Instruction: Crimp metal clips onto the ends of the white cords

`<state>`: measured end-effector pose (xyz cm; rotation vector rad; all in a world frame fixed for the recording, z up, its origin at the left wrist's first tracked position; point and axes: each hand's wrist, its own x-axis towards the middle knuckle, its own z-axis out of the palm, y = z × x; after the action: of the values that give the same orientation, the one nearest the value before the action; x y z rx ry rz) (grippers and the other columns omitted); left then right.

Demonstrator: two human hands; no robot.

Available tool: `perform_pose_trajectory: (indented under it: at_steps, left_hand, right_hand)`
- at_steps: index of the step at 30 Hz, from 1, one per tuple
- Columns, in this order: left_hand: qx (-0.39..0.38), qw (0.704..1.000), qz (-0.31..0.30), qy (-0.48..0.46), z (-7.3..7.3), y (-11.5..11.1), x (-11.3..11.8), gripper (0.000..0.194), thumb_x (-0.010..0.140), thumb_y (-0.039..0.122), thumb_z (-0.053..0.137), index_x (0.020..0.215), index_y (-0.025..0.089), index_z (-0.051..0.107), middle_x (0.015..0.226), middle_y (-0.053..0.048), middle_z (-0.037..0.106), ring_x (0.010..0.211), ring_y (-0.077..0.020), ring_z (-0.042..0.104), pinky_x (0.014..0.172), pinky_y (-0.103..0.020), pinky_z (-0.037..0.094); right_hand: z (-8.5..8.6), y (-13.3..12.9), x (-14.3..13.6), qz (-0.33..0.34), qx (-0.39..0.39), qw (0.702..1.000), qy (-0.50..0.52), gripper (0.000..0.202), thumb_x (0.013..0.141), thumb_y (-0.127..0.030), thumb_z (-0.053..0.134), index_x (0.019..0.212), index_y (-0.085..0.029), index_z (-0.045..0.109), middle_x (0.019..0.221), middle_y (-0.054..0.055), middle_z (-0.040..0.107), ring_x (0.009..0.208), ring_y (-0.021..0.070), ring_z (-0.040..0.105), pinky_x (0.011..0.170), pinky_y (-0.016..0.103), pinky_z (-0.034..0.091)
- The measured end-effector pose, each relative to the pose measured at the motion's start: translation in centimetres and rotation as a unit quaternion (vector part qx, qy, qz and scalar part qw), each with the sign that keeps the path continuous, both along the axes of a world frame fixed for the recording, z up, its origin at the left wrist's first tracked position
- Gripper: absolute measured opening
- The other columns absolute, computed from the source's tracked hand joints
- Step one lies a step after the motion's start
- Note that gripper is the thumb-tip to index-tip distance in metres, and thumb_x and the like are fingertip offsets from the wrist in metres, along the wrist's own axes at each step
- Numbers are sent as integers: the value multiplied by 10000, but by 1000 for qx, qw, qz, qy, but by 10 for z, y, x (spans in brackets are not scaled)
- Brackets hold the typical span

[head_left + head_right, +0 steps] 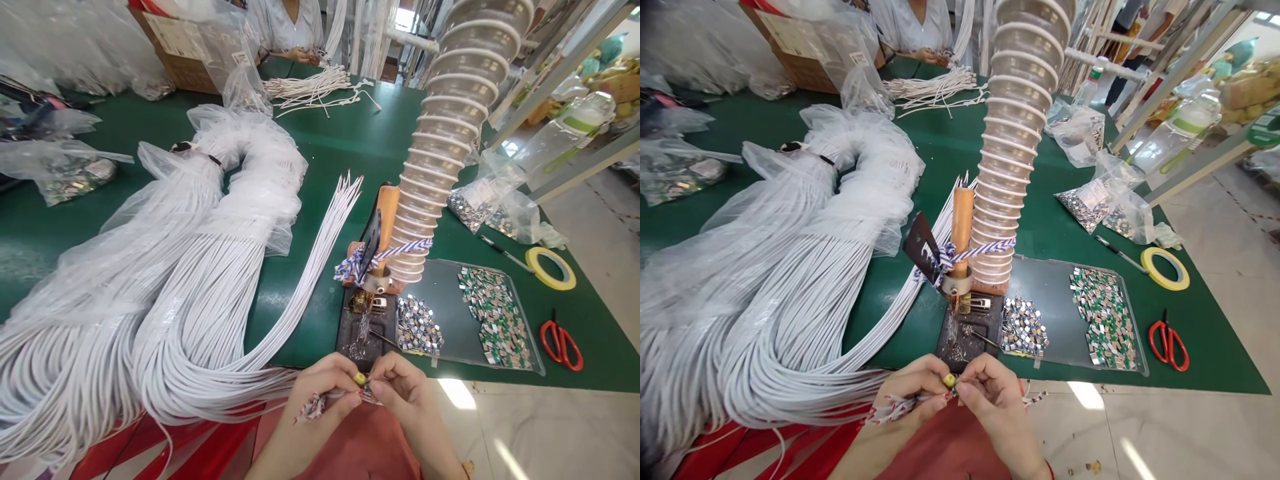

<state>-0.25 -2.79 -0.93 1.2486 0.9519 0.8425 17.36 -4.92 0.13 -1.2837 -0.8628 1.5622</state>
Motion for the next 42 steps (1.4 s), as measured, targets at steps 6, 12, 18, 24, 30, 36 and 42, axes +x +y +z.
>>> perform_pose_trajectory:
  at_steps: [6,12,18,24,30,36,42]
  left_hand:
    - [4,997,1,72,7,2,3,205,886,199,641,684,168,664,858,-38,675,758,-150,629,665,-215,448]
    - [36,996,-27,81,9,3,3,236,938,207,563,708,173,601,866,-30,633,772,-148,612,703,-231,438]
    - [47,994,-36,90,6,0,0,206,959,203,521,779,185,618,922,-42,632,828,-164,613,736,-248,438]
    - [71,994,-17,86,6,3,2,202,913,131,540,724,187,584,837,-20,669,715,-135,624,639,-216,427]
    - [102,990,-12,98,6,2,2,173,912,116,542,768,191,600,851,-16,692,740,-133,653,670,-207,455]
    - [110,988,-10,109,4,1,2,181,912,117,538,755,189,591,835,-18,684,696,-127,642,616,-202,450]
    - [122,984,6,126,4,2,5,187,900,105,535,738,189,577,850,-33,689,739,-145,671,670,-221,495]
  right_hand:
    - [-9,-6,-5,-7,16,1000,-6,227,856,-410,732,796,-202,663,715,-6,626,664,129,567,624,219,470]
    - [-12,-7,-5,-24,21,999,-14,194,864,-370,731,792,-203,663,718,-4,625,674,130,576,630,213,476]
    - [-10,-5,-5,-25,18,1000,-8,182,852,-357,744,784,-204,673,708,-1,632,661,131,582,621,212,484]
    - [-10,-4,-4,-14,18,1000,-9,208,849,-381,741,776,-204,661,698,-3,639,656,132,586,614,211,482]
    - [-20,-11,-3,-16,36,996,-79,217,893,-403,684,811,-204,653,712,-11,592,645,126,517,598,221,424]
    - [-16,-11,-2,28,54,987,-146,240,929,-413,625,809,-207,646,718,-10,557,666,144,510,611,241,417]
    - [-13,-8,-6,2,87,980,-177,183,972,-405,555,952,-244,642,789,-4,599,706,145,556,638,213,460]
